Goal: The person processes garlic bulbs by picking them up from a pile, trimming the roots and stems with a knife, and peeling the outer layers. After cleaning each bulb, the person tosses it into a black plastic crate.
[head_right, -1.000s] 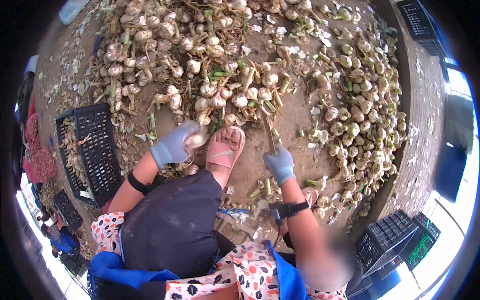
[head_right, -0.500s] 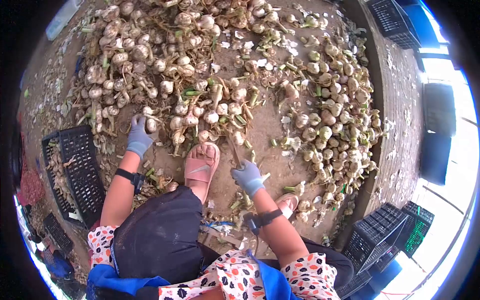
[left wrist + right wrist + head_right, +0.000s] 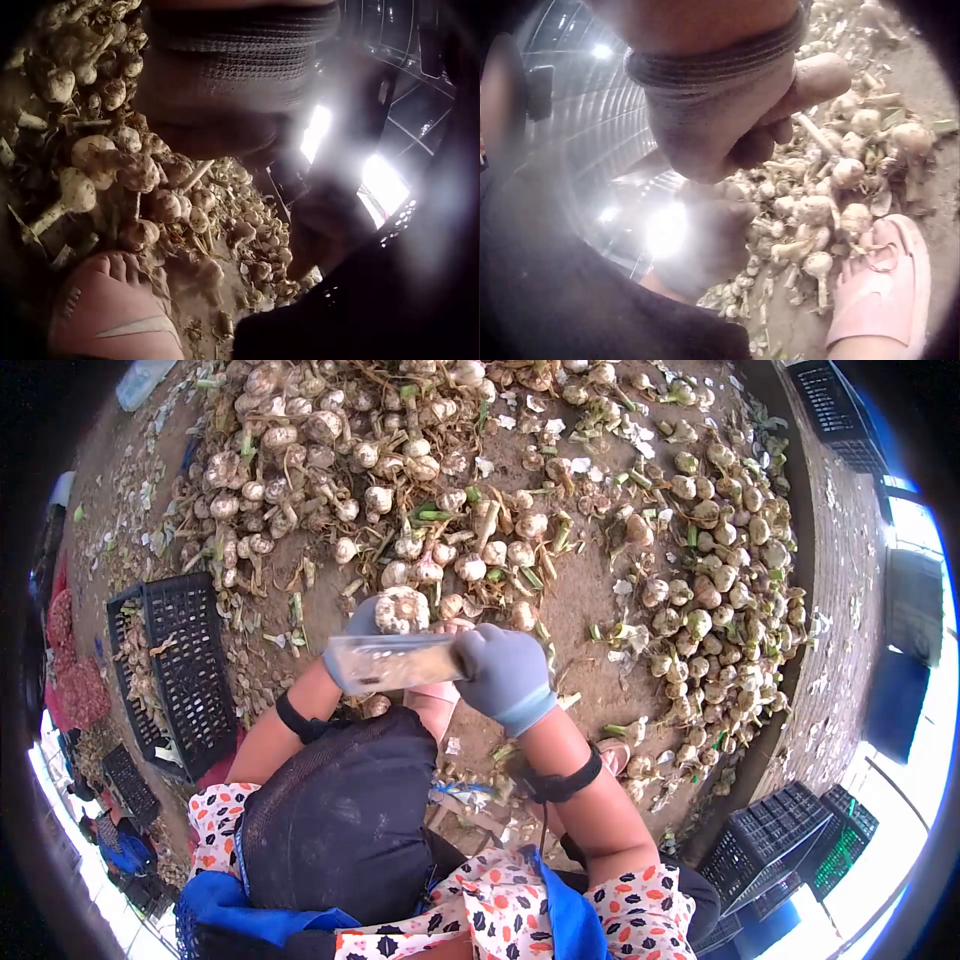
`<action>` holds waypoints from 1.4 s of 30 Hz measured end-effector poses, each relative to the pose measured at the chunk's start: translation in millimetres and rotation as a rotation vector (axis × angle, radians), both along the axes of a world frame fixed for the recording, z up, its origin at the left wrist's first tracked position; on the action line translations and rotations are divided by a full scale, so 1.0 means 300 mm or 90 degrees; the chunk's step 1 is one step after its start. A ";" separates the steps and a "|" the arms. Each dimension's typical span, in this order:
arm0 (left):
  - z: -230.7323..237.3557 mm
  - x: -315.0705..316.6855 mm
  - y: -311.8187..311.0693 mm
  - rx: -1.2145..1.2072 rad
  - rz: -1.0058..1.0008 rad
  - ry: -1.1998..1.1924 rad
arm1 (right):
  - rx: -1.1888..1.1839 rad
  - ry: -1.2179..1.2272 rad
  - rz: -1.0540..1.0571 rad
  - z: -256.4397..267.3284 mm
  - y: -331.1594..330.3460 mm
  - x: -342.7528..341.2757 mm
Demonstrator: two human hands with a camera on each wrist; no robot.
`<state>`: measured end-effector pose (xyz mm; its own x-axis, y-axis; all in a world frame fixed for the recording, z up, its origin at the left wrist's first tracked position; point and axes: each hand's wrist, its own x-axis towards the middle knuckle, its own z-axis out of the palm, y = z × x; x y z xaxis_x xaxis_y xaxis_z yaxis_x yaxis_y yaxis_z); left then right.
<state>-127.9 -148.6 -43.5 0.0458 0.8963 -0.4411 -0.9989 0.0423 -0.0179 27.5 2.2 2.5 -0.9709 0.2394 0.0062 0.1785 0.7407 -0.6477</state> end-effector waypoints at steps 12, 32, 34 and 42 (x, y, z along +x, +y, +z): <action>0.049 0.034 -0.035 0.030 -0.206 0.737 | 0.088 -0.413 -0.294 -0.247 0.219 0.053; 0.095 0.017 -0.032 -0.250 -0.134 0.703 | -0.158 -0.138 -0.159 -0.107 0.036 0.073; -0.001 0.000 -0.067 -0.121 -0.149 0.811 | -0.036 -0.083 -0.073 -0.078 0.034 0.062; 0.016 0.037 -0.038 -0.062 -0.096 0.281 | 0.047 -0.009 0.074 -0.002 -0.038 -0.014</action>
<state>-116.7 -160.1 -38.6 -0.0387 0.8473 -0.5298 -0.8950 0.2064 0.3955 23.3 -9.1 1.9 -0.9921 0.1253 0.0062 0.0976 0.8021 -0.5891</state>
